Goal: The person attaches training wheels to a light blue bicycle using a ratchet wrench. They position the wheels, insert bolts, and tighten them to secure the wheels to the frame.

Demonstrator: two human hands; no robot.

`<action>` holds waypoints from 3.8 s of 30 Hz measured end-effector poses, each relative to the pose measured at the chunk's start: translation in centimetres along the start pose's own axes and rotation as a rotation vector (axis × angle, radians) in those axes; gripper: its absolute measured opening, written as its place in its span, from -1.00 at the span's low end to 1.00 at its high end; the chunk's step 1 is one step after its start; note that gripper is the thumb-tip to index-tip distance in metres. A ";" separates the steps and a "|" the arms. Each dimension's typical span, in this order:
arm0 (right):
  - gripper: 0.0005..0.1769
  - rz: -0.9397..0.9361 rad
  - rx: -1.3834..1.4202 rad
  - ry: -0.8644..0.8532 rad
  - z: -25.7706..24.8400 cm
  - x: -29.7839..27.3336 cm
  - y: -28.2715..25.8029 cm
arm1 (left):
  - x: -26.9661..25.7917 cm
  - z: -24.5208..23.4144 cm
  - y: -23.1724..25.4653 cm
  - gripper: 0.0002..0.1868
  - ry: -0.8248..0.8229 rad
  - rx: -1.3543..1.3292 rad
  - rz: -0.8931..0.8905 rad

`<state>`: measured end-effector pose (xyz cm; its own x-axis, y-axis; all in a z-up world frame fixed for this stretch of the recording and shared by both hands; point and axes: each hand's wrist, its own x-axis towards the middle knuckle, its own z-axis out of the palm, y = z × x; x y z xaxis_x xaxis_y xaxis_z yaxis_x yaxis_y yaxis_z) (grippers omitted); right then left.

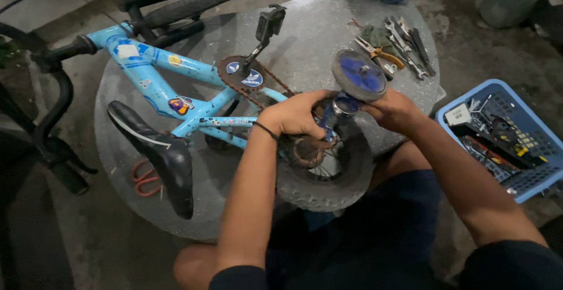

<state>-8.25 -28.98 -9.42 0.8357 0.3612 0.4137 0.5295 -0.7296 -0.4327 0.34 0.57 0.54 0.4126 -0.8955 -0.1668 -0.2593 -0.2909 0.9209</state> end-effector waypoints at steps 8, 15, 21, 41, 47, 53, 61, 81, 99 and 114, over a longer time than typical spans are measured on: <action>-0.64 0.193 -0.093 -0.025 -3.2 -1.6 -6.2 | 0.4 -0.2 -0.4 -0.03 -0.020 -0.065 0.007; -0.48 0.435 -0.201 -0.110 -6.9 -1.1 -17.7 | 0.7 0.0 -0.9 -0.04 -0.048 -0.203 0.029; -0.49 0.550 -0.369 -0.246 -6.9 -1.3 -20.7 | 0.6 0.0 -1.2 -0.01 0.004 0.016 -0.072; -0.59 0.126 0.109 -0.057 -3.1 -1.0 -4.4 | 0.9 -0.3 -1.1 0.01 0.050 0.135 0.135; -0.55 0.415 0.006 -0.011 -5.8 -0.6 -14.5 | 0.5 -0.3 -0.8 0.02 0.012 0.119 -0.120; -0.56 0.565 -0.192 -0.085 -6.8 -1.4 -21.0 | 0.6 0.0 -1.0 0.03 0.027 0.114 -0.033; -0.63 0.327 0.058 -0.052 -6.3 0.0 -12.4 | 0.4 -0.1 -0.8 0.06 0.003 0.028 -0.015; -0.47 0.449 0.308 -0.108 -1.4 1.1 0.0 | 0.1 0.0 -0.8 -0.01 -0.007 -0.007 0.023; -0.48 0.975 -0.194 -0.343 -7.1 -0.7 -12.9 | 0.4 -0.1 -1.4 -0.06 -0.019 -0.138 0.099; -0.67 0.712 -0.086 -0.244 -7.2 -2.0 -12.3 | -0.1 0.1 -0.4 0.02 -0.005 0.033 0.037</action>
<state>-17.47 -24.90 0.81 0.9854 -0.1035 -0.1351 -0.1550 -0.8739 -0.4607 0.34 0.78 0.19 0.3975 -0.9077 -0.1343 -0.3028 -0.2679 0.9146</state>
